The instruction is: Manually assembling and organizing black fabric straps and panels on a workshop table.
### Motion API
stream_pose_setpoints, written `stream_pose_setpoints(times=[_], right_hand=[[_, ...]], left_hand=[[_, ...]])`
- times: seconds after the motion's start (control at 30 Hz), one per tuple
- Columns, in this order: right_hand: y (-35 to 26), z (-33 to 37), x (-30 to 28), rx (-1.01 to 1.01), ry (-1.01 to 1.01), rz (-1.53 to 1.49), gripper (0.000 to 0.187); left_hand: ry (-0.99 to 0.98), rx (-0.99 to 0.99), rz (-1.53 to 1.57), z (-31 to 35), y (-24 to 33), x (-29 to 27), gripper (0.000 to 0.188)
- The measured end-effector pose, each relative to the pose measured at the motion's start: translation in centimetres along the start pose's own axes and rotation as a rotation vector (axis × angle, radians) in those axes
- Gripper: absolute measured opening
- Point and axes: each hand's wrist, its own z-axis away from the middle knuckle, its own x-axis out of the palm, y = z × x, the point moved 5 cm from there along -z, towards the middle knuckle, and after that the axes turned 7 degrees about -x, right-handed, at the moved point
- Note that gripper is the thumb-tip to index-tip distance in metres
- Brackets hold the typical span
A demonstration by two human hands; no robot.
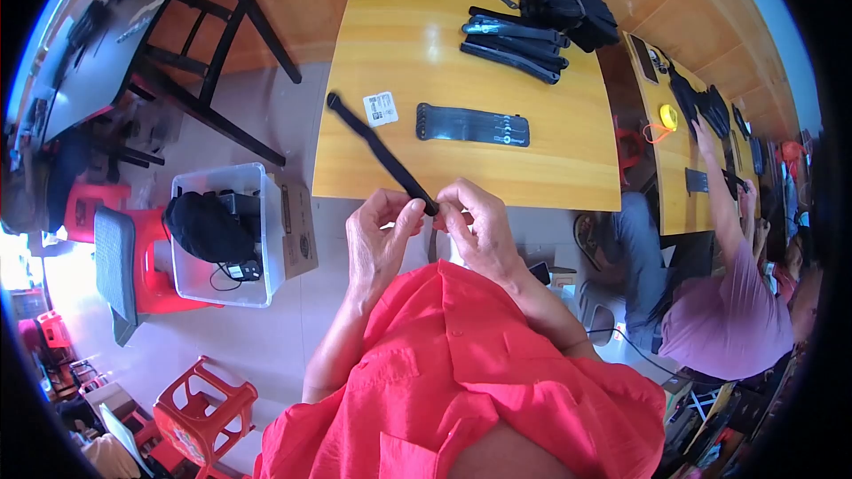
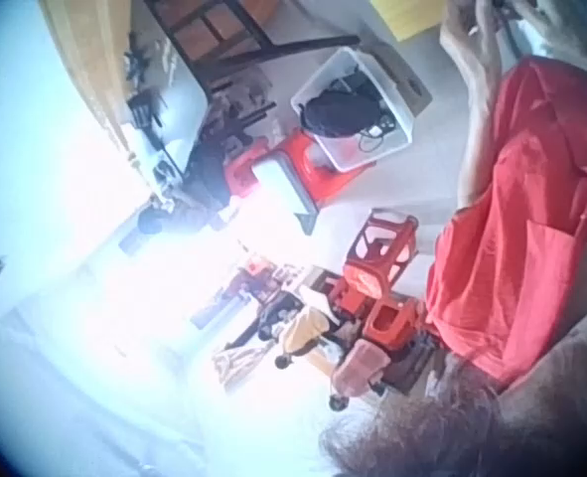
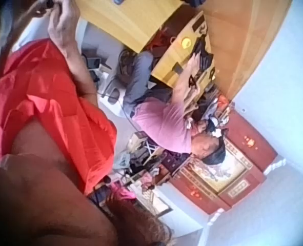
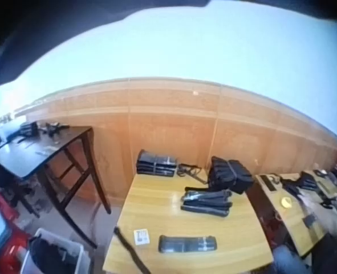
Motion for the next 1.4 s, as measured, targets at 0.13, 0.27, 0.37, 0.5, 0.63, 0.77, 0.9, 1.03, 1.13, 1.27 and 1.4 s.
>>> stream_pose_setpoints(times=[0.13, 0.27, 0.37, 0.5, 0.63, 0.77, 0.9, 1.03, 1.13, 1.27, 1.4], right_hand=[[-0.5, 0.2, 0.6, 0.123, -0.055, -0.146, 0.006], [-0.4, 0.2, 1.1, 0.063, -0.101, -0.1, 0.007], [-0.3, 0.2, 1.7, 0.124, -0.118, -0.336, 0.006], [-0.6, -0.2, 2.0, 0.125, -0.175, -0.333, 0.005], [0.4, 0.4, 2.7, 0.199, -0.211, -0.397, 0.006], [0.1, 0.4, 3.2, 0.158, -0.268, -0.383, 0.006], [0.2, 0.3, 3.9, 0.17, -0.256, -0.472, 0.005], [0.6, 0.4, 4.4, 0.165, -0.27, -0.482, 0.006], [0.6, 0.3, 4.4, 0.175, -0.273, -0.446, 0.007], [0.1, 0.3, 4.5, 0.165, -0.249, -0.465, 0.007], [-0.8, -0.1, 4.5, 0.065, -0.192, -0.304, 0.008]], left_hand=[[0.119, 0.123, -0.428, 1.2, 1.1, -0.7, 0.036], [0.159, 0.141, -0.626, 1.9, 1.8, -0.8, 0.048], [0.127, 0.164, -0.663, 1.9, 2.1, -0.8, 0.045], [0.072, 0.265, -0.859, 2.1, 2.4, -0.2, 0.037], [0.021, 0.327, -0.9, 2.3, 2.8, -0.2, 0.034], [-0.024, 0.359, -0.992, 2.5, 2.8, -0.5, 0.031], [-0.004, 0.344, -1.061, 2.8, 3.2, -0.8, 0.032], [0.008, 0.354, -1.091, 3.1, 3.7, -1.1, 0.033], [0.002, 0.325, -1.104, 3.2, 3.9, -1.0, 0.034], [0.069, 0.274, -1.061, 3.4, 4.3, -1.6, 0.032], [0.066, 0.268, -1.065, 3.1, 3.9, -1.8, 0.029]])
